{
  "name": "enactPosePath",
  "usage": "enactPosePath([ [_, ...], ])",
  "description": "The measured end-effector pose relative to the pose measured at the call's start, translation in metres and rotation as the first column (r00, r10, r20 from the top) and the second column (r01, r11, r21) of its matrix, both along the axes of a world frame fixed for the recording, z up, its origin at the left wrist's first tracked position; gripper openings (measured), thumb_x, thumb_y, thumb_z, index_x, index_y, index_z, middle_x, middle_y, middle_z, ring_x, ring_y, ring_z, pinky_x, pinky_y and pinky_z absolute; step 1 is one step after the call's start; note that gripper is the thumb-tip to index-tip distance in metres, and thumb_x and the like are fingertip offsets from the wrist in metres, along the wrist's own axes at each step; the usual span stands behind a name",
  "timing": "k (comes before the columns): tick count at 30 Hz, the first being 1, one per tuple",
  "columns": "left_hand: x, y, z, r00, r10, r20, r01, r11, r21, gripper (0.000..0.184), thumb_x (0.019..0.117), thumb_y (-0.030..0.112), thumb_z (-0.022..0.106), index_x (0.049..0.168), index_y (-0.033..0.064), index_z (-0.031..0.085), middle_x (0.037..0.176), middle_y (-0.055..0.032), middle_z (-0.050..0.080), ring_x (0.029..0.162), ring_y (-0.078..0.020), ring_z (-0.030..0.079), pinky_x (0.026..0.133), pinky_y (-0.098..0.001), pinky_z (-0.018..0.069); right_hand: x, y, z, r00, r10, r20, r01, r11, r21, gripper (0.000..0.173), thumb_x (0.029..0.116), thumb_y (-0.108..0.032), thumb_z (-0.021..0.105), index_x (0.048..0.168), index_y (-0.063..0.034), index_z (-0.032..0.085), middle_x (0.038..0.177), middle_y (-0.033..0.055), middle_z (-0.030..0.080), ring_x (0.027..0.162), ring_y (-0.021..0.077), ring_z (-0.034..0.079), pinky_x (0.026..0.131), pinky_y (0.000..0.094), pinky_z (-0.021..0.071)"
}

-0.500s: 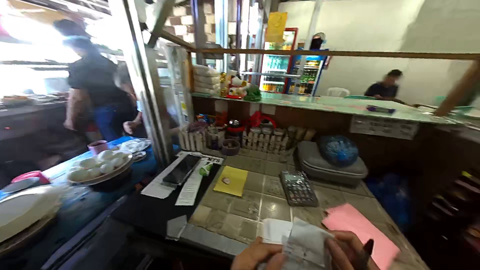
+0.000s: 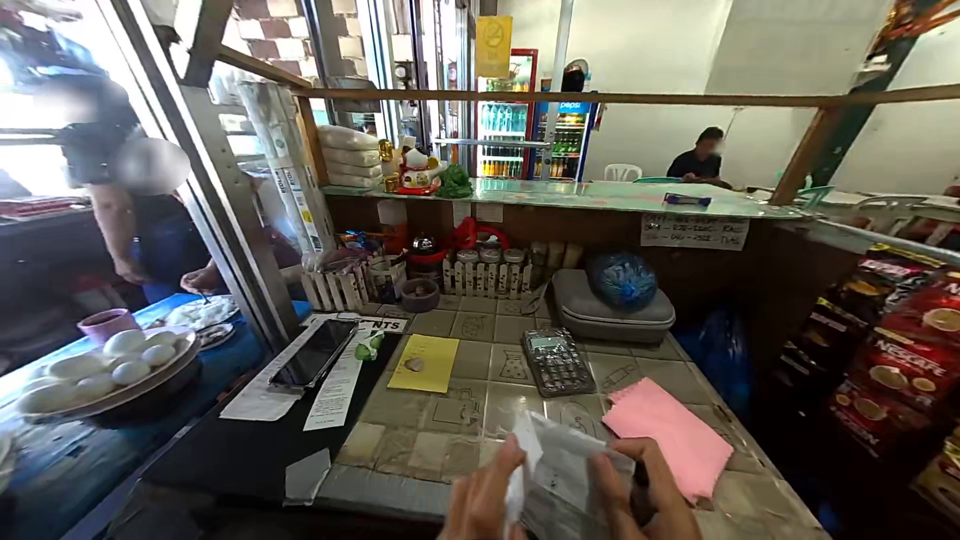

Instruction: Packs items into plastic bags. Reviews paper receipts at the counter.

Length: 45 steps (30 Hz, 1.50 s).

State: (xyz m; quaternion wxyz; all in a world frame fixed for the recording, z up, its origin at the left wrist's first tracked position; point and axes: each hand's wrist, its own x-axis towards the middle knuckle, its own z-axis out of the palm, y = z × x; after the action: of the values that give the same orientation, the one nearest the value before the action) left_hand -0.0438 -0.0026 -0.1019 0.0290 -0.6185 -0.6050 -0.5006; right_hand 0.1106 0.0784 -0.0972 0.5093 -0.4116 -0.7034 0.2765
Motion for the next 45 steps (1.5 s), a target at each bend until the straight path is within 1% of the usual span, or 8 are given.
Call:
enactPosePath([
  [7,0.033,0.009,-0.013,0.975,-0.152,0.162,0.143,0.987,0.069,0.051,0.0949,0.008,0.066,0.140,-0.0061,0.046,0.128,-0.0233,0.065,0.105,-0.0236,0.068,0.081,-0.0361,0.0589,-0.028,-0.024,-0.008,0.900,0.192,-0.391,-0.248,0.964,-0.099,0.031,0.1012,-0.009,0.061,0.123,0.0086,0.050,0.097,0.0066,0.069,0.085,0.0092,0.070,0.079,0.0290,0.0619],
  [13,-0.006,0.008,0.003,0.979,0.012,0.204,-0.009,1.000,-0.016,0.064,0.0996,0.032,0.065,0.144,-0.0097,0.045,0.137,-0.0256,0.057,0.115,-0.0278,0.060,0.090,-0.0417,0.0523,-0.004,-0.004,-0.003,0.883,0.205,-0.423,-0.317,0.924,-0.213,0.015,0.1016,-0.005,0.059,0.115,-0.0033,0.054,0.083,0.0002,0.070,0.062,0.0056,0.065,0.050,0.0221,0.0526],
  [15,-0.017,0.015,0.006,0.912,-0.066,0.404,0.108,0.991,-0.080,0.053,0.1032,0.031,0.059,0.142,-0.0049,0.052,0.127,-0.0135,0.066,0.111,-0.0170,0.064,0.093,-0.0362,0.0544,0.000,-0.003,-0.001,0.845,0.272,-0.461,-0.399,0.894,-0.205,0.016,0.1015,-0.004,0.058,0.116,-0.0048,0.053,0.085,0.0001,0.073,0.064,0.0056,0.067,0.051,0.0225,0.0542],
  [19,-0.017,0.019,0.010,0.635,-0.238,0.735,0.306,0.951,0.044,0.014,0.1025,0.006,0.058,0.108,-0.0020,0.068,0.092,-0.0019,0.073,0.082,-0.0071,0.071,0.079,-0.0264,0.0608,0.002,-0.004,-0.002,0.836,0.332,-0.437,-0.442,0.880,-0.177,0.024,0.0977,0.000,0.062,0.121,-0.0021,0.055,0.090,0.0011,0.073,0.066,0.0054,0.066,0.053,0.0225,0.0539],
  [26,-0.012,0.015,0.002,0.587,-0.287,0.757,0.336,0.937,0.094,0.031,0.0942,-0.005,0.065,0.124,-0.0065,0.056,0.109,-0.0092,0.069,0.101,-0.0155,0.069,0.091,-0.0344,0.0592,0.005,0.002,0.000,0.855,0.331,-0.399,-0.386,0.921,-0.064,0.034,0.0982,0.002,0.062,0.131,0.0065,0.054,0.105,0.0075,0.070,0.075,0.0091,0.066,0.058,0.0230,0.0561],
  [36,-0.003,0.012,0.006,0.687,-0.273,0.673,0.278,0.955,0.104,0.014,0.0990,0.001,0.061,0.110,-0.0057,0.065,0.104,-0.0074,0.068,0.092,-0.0104,0.069,0.082,-0.0276,0.0611,0.009,0.003,0.002,0.951,0.189,-0.245,-0.179,0.982,0.061,0.019,0.0885,-0.003,0.076,0.101,-0.0003,0.062,0.094,0.0039,0.067,0.061,0.0028,0.055,0.051,0.0176,0.0469],
  [40,-0.002,0.012,0.005,0.713,-0.245,0.657,0.215,0.968,0.128,0.014,0.0993,0.001,0.061,0.111,-0.0058,0.063,0.103,-0.0066,0.069,0.092,-0.0090,0.069,0.084,-0.0270,0.0609,0.010,0.000,-0.002,0.973,0.112,-0.202,-0.081,0.984,0.157,0.046,0.0863,-0.012,0.082,0.120,0.0009,0.054,0.098,0.0039,0.061,0.063,-0.0003,0.049,0.052,0.0146,0.0399],
  [45,0.000,0.011,0.009,0.730,-0.243,0.639,0.228,0.968,0.108,0.035,0.0959,0.000,0.065,0.127,-0.0069,0.050,0.103,-0.0081,0.069,0.091,-0.0143,0.071,0.080,-0.0327,0.0625,0.010,-0.007,0.003,0.997,0.026,0.071,-0.046,0.953,0.299,0.025,0.0900,-0.026,0.080,0.109,-0.0100,0.079,0.097,0.0097,0.056,0.076,0.0048,0.052,0.060,0.0148,0.0436],
])
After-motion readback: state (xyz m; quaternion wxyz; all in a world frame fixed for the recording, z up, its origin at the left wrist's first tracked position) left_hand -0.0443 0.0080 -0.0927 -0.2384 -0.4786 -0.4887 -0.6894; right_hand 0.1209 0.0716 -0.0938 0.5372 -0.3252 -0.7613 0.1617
